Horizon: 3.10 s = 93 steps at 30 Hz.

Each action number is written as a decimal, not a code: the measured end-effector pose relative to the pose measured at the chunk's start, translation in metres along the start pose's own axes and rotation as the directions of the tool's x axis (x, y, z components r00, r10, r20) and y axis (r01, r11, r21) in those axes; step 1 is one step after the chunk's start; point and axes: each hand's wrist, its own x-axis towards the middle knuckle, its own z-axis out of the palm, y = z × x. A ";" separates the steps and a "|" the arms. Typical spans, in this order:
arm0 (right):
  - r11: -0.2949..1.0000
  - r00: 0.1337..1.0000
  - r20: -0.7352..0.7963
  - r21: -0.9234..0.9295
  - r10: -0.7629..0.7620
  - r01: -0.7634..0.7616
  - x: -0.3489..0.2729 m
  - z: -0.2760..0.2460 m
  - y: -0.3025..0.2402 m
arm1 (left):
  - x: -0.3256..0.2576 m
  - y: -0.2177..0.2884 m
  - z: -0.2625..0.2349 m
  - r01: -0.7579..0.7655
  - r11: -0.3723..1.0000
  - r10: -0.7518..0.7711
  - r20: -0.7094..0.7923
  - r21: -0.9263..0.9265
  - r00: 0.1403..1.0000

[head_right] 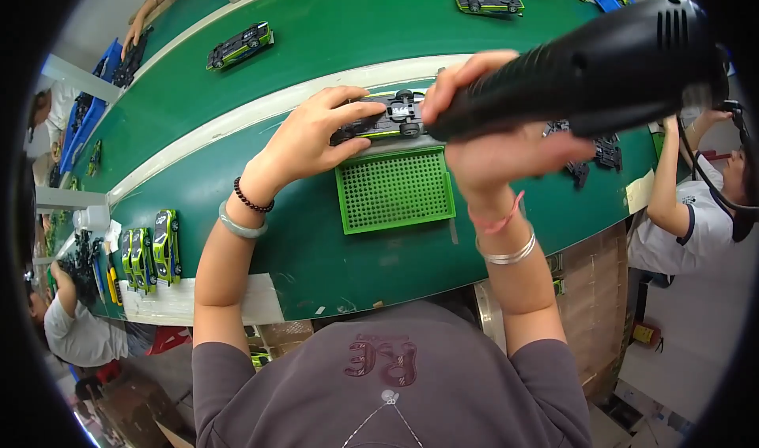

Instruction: The person assembles toy cars along a conveyor line by securing screws into their chassis using an electric screwdriver, then places the finished toy cars into a cardboard box.

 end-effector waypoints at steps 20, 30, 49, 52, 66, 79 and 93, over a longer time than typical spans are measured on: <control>0.927 0.994 -0.023 -0.360 0.104 -0.106 0.016 -0.031 0.037 | 0.002 0.003 -0.003 0.068 0.998 -0.069 0.065 0.010 0.995; 0.998 0.991 0.115 0.000 -0.064 0.064 0.016 -0.002 0.007 | 0.015 0.035 0.006 -0.020 1.000 0.020 -0.236 0.005 0.971; 0.985 0.981 0.190 0.175 -0.044 0.011 0.003 0.022 -0.004 | 0.013 0.051 0.014 0.021 0.917 -0.178 -0.360 -0.398 0.916; 0.988 0.981 0.179 0.150 -0.069 0.043 0.003 0.024 -0.001 | 0.010 0.050 0.018 0.031 0.920 -0.198 -0.395 -0.391 0.897; 0.924 0.996 -0.028 -0.372 0.083 -0.087 0.017 -0.025 0.028 | 0.002 0.006 -0.006 0.114 0.993 -0.110 0.069 -0.045 0.992; 0.838 0.983 -0.053 -0.515 0.176 -0.178 0.019 -0.021 0.043 | 0.000 0.007 -0.007 0.098 0.994 -0.102 0.112 0.043 0.988; 0.900 0.990 -0.009 -0.415 0.143 -0.134 0.018 -0.030 0.052 | -0.002 0.003 -0.002 0.059 0.998 -0.060 0.064 0.021 0.996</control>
